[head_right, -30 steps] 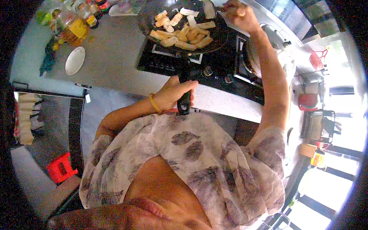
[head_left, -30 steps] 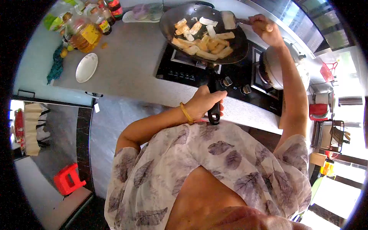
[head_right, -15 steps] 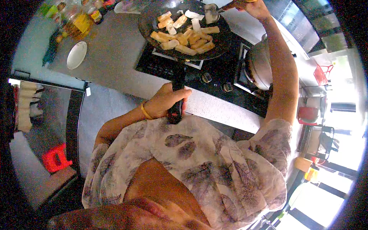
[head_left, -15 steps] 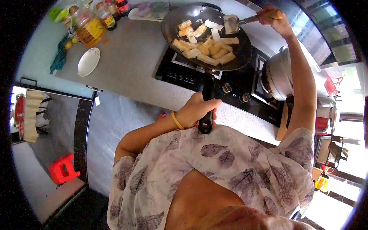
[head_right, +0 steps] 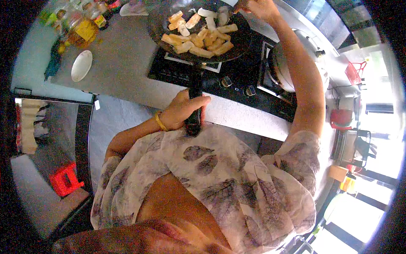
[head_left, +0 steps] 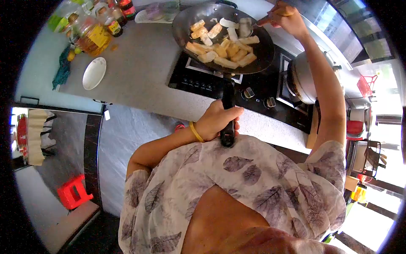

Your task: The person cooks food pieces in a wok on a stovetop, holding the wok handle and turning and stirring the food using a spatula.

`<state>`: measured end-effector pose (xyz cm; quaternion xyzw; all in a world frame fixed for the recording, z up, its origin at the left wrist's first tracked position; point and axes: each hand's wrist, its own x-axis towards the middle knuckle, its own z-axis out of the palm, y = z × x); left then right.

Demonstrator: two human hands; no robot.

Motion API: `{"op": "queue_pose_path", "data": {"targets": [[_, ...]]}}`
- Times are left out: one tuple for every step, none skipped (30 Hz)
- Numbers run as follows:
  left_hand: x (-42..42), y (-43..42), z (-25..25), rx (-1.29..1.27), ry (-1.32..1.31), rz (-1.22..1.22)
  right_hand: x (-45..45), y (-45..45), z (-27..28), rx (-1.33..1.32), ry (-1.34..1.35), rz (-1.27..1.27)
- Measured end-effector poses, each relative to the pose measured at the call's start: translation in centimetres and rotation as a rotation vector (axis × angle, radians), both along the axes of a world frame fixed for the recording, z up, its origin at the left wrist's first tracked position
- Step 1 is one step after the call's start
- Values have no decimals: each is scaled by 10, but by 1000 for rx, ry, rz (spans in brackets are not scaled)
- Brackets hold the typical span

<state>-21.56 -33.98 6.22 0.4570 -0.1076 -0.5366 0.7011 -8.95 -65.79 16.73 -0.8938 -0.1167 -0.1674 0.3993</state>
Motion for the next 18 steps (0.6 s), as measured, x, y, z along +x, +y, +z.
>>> {"op": "queue_pose_path", "data": {"targets": [[0,1,3,13,-17,-9,2,7,1,110,-21,7],[1,2,8,25,-37,-16,2,12,7,-31,1,-14],[2,2,11,37,-57,-23,0,16,17,-171,23,-35],[1,2,10,37,-43,-23,-2,21,24,-311,46,-54],[1,1,7,35,-30,-21,-4,24,28,-211,84,-118],[1,0,4,31,-16,-17,-6,26,31,-113,123,-180],[1,-1,2,27,-8,-7,-7,26,32,-14,165,-242],[-1,-2,0,20,1,5,-7,19,32,-6,190,-229],[-1,-3,-1,13,8,17,-5,8,31,0,214,-216],[-1,-2,0,10,15,20,-5,4,31,10,239,-205],[-1,-2,1,8,20,23,-6,3,31,28,288,-287],[0,-2,2,5,22,28,-5,-1,28,25,283,-279],[0,-3,2,9,16,33,-6,-5,24,23,280,-269],[-2,-3,2,15,12,36,-8,-9,21,24,278,-261],[-2,-3,2,22,7,39,-14,-14,19,176,282,-174],[-2,-3,2,20,1,33,-16,-19,15,157,255,-176],[-2,-4,0,18,-8,23,-19,-24,8,140,225,-181],[-2,-4,0,13,-17,12,-21,-27,2,120,194,-189]]}}
